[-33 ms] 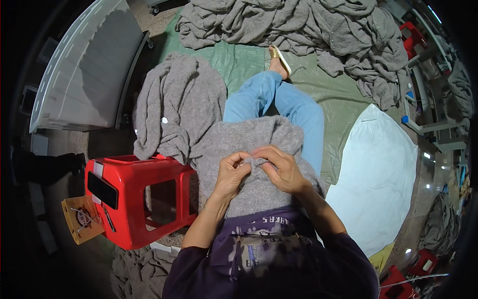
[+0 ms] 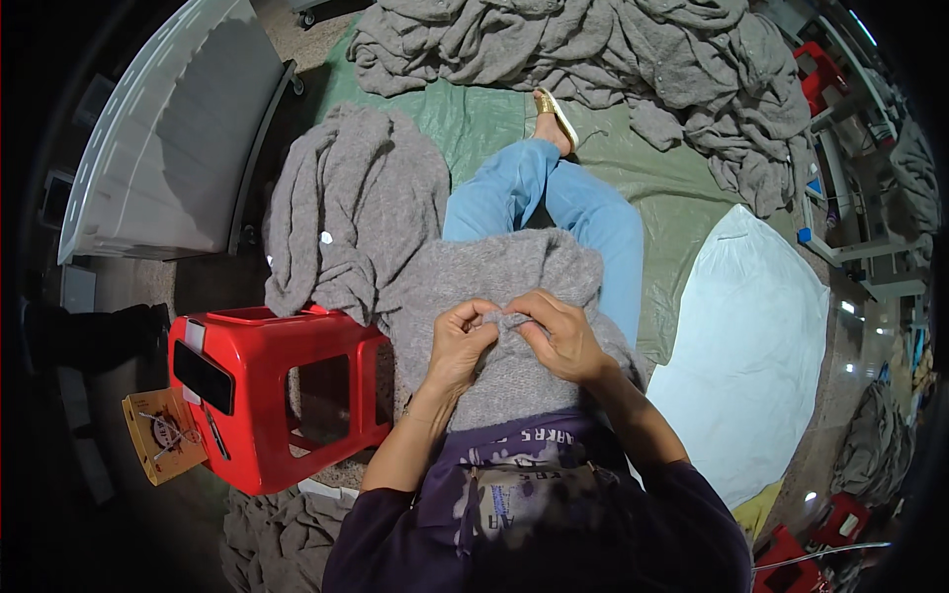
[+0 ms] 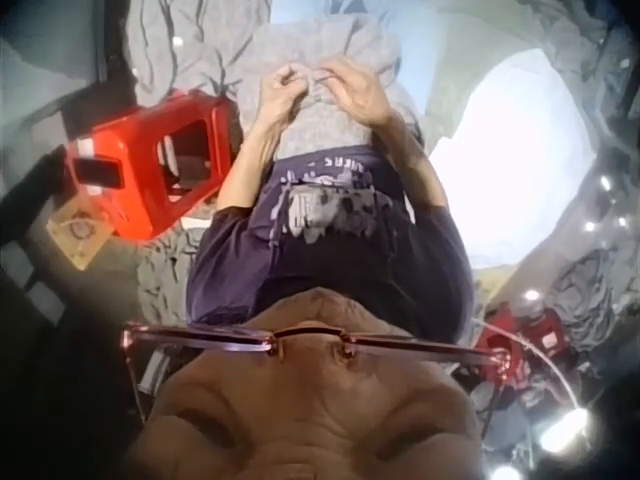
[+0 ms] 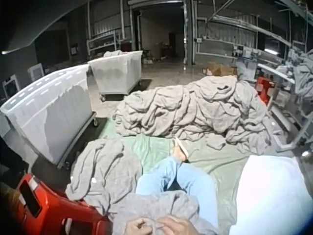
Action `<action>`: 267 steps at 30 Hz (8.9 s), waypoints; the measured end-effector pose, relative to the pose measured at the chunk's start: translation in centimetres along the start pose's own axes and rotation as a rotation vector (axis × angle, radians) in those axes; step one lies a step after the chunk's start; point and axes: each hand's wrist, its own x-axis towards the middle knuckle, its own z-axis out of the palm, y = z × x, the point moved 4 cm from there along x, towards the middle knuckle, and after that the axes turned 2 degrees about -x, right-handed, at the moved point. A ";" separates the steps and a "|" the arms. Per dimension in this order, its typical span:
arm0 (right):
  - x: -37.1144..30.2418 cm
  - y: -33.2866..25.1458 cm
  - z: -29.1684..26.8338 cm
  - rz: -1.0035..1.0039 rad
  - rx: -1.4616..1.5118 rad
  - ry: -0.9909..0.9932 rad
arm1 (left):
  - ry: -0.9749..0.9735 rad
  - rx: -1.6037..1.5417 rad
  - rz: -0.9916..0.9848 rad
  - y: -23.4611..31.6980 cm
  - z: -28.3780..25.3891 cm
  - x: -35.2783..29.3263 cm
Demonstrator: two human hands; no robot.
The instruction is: Inspecting a grey fluffy garment for defects and removing loose threads.
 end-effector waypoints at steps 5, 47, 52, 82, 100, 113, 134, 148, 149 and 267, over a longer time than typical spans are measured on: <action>-1.1 -0.5 0.9 -0.005 -0.097 0.035 | 0.213 0.116 0.139 -1.2 -0.6 0.6; 0.9 -2.9 -0.9 0.170 -0.005 -0.167 | 0.064 0.315 0.349 2.5 0.2 -2.3; -0.6 -3.4 0.4 0.187 -0.021 0.122 | 0.266 0.613 0.600 3.1 2.1 -4.0; -3.2 -0.8 -1.8 -0.239 -0.495 0.452 | 0.041 0.046 0.172 4.1 -4.1 -1.7; 0.9 -1.4 -3.1 0.221 0.005 0.077 | -0.143 0.366 -0.018 4.2 1.2 -1.4; -0.3 -0.5 -0.9 0.343 0.214 0.120 | -0.045 -0.005 0.012 2.9 1.9 -0.5; -0.2 -2.8 0.7 0.053 -0.069 0.162 | 0.073 -0.180 0.182 2.1 1.7 -0.7; -0.4 -2.7 0.4 0.062 -0.011 0.210 | -0.014 -0.231 0.075 1.8 0.6 -1.7; -0.4 -2.7 0.4 0.050 -0.014 0.217 | -0.014 -0.231 0.076 1.7 0.6 -1.6; -0.7 -5.3 -0.4 -0.219 -0.326 -0.004 | 0.207 0.631 0.758 4.7 2.9 -5.1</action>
